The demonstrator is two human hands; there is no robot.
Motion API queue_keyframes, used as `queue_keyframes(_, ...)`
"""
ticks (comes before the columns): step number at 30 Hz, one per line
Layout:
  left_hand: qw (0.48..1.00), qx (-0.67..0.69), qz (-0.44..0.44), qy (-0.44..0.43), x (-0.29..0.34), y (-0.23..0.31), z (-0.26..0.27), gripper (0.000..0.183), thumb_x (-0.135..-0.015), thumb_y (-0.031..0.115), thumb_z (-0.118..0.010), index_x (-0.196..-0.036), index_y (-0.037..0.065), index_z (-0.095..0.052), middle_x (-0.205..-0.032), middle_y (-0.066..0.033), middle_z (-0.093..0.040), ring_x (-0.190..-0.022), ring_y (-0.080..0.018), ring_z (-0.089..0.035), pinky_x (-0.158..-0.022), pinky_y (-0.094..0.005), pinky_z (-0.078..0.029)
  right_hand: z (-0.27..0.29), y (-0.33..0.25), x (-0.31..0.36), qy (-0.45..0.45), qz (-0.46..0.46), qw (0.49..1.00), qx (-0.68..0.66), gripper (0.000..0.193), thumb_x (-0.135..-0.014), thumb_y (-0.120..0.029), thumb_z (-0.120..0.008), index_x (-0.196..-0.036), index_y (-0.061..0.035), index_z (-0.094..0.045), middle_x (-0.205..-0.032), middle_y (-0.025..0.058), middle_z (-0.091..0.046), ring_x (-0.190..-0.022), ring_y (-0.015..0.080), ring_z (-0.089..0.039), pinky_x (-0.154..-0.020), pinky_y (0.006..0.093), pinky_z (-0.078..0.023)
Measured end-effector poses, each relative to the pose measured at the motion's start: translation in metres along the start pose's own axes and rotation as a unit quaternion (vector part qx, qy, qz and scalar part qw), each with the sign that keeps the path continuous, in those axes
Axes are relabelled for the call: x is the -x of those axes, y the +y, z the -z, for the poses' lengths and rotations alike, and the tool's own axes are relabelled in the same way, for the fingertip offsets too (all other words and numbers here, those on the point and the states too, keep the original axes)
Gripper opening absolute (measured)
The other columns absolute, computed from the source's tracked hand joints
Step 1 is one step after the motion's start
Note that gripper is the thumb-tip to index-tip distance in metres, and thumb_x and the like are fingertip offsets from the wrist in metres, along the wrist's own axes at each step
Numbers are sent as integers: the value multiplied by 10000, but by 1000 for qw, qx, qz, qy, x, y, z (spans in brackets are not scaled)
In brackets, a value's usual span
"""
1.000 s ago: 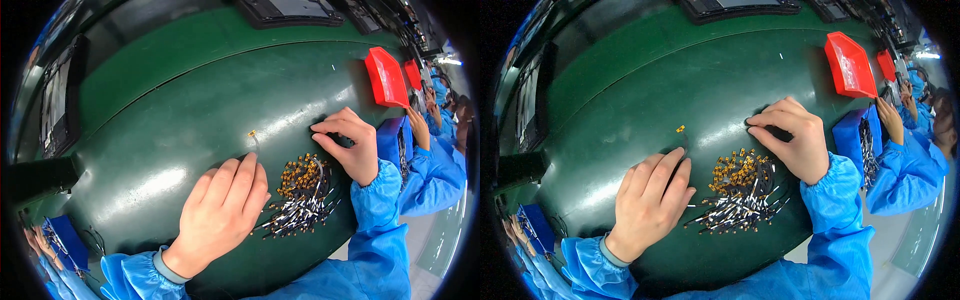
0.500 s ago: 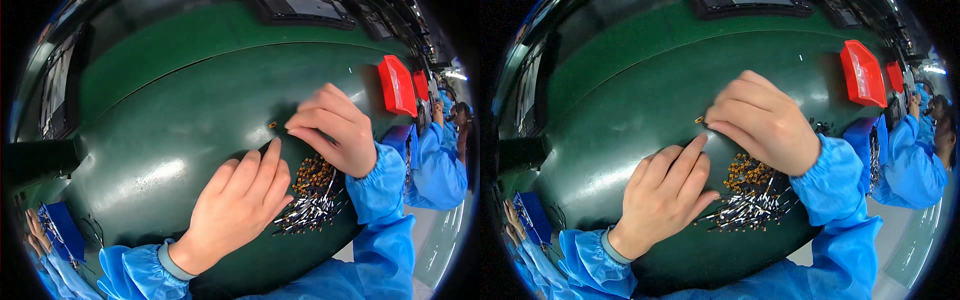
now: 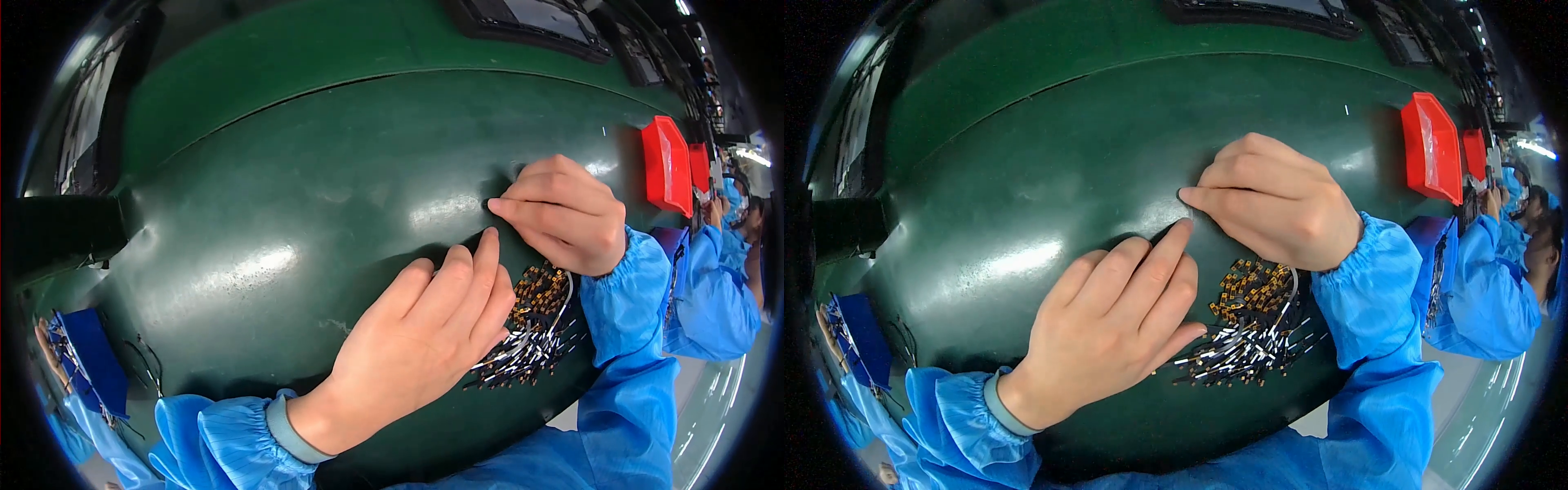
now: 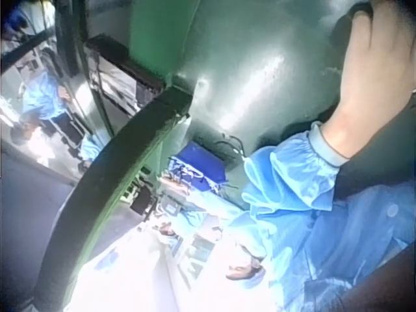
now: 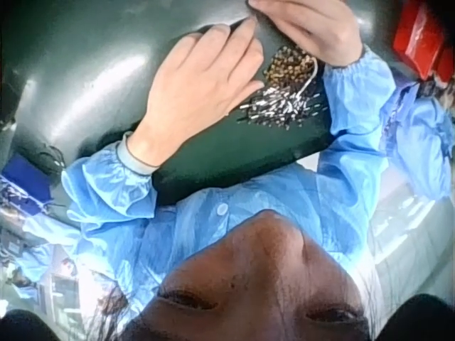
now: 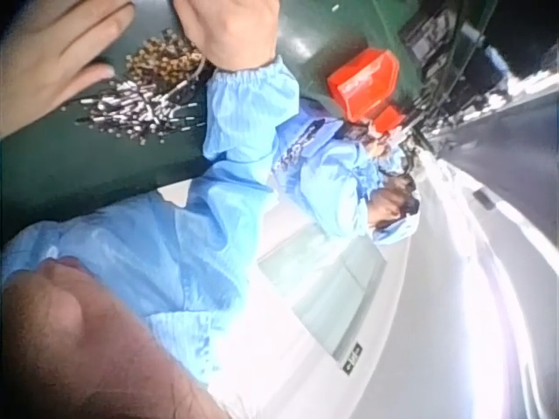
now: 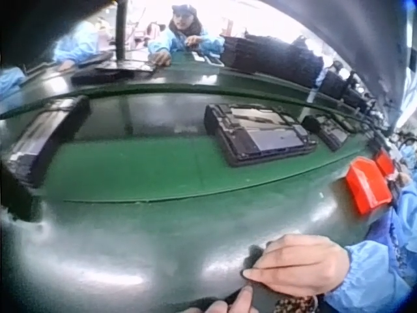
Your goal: The person assembles internal components into an electronic chassis and connects ribbon cables by hand.
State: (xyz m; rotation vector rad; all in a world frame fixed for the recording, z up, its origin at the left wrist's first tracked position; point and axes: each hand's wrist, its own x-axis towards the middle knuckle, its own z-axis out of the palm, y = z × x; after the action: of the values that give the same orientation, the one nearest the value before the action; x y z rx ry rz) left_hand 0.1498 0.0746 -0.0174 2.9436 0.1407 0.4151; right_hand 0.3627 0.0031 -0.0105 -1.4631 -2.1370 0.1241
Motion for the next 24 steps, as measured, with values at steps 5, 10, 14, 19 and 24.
queue_keyframes(5, 1000, -5, 0, -2, -1, 0, 0, 411, -776, 414, -614, -1043, 101, -596, -1246, -55, -574, -979, -190, -539, -794, -290, -447, 2, 5, 3, 5, -5, 1000, -30, 260, -629, 52, -711, -888, 50, -690, -857, 124, -617, -779, 274, -606, -685, 346, -516)
queue_keyframes(10, 1000, -10, -5, 3, -2, 0, -1, 415, -774, 410, -614, -1043, 94, -595, -1240, -64, -577, -975, -194, -541, -792, -291, -446, 5, -5, -2, -9, 15, 999, 39, 251, -635, 52, -701, -886, 46, -684, -855, 124, -619, -783, 280, -608, -699, 350, -519)
queue_keyframes(14, 1000, 12, -4, 5, -2, -3, 3, 423, -771, 399, -623, -1044, 78, -591, -1239, -77, -577, -976, -200, -543, -794, -298, -449, 8, -8, -13, -34, -35, 999, -9, 217, -670, 53, -685, -886, 41, -673, -847, 124, -624, -778, 284, -609, -685, 346, -518)
queue_keyframes(19, 1000, 16, -9, 20, 1, 2, 6, 431, -784, 372, -642, -1063, 48, -592, -1228, -107, -578, -995, -223, -553, -789, -317, -468, -1, -14, -5, 31, -155, 985, -70, 170, -735, 12, -738, -902, 3, -707, -855, 101, -629, -791, 255, -597, -677, 334, -496)
queue_keyframes(24, 997, 58, 50, 34, 18, 12, 39, 334, -771, 235, -701, -1024, 36, -611, -1169, -109, -614, -1008, -232, -594, -787, -344, -504, 10, -21, -7, 13, -120, 990, -73, 106, -750, -14, -700, -845, -17, -653, -864, 96, -613, -828, 275, -595, -719, 351, -507)
